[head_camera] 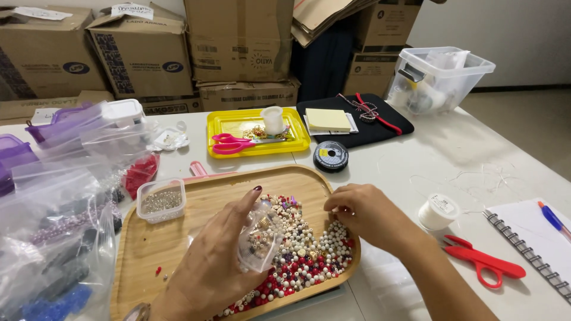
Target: Bagging small decorative beads from a wooden tray into a clear plastic bag
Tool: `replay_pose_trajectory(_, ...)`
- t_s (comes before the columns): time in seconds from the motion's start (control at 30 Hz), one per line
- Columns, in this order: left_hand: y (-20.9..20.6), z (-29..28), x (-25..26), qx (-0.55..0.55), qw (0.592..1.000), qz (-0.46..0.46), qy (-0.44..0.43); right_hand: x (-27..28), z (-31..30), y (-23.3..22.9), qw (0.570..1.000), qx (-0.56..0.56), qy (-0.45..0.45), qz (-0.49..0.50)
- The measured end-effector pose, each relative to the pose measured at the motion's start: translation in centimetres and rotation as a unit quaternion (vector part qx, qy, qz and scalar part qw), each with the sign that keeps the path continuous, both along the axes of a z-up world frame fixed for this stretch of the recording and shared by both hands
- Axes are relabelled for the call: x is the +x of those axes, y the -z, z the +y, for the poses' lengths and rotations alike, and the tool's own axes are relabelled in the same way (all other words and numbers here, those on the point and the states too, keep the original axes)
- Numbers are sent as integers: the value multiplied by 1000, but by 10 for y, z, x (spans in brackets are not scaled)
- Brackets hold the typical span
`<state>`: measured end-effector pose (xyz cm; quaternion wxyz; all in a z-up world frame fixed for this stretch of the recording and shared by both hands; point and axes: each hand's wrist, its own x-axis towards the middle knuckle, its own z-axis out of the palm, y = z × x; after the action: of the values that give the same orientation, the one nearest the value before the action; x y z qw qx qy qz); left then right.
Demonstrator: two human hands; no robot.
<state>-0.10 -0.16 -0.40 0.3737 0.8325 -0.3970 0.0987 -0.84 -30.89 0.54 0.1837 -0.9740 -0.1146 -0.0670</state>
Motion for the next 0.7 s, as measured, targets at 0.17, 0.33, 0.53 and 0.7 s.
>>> replay_pose_trajectory(0.17,-2,-1,-1,-9,999,-35,9,3,7,8,996,-75,-54,-8)
replay_pose_trajectory(0.33,-4,-2,-5,-18,998,-66,-1,0,14,5,992,-121,-41,-7)
replay_pose_trajectory(0.53,-5,0,-6,-20,998,-66,14,-7,24,-4,975,-216,22,36)
replay_pose_trajectory(0.7,-6,-1,-8,-28,996,-83,11,-9,30,-7,975,-207,43,65)
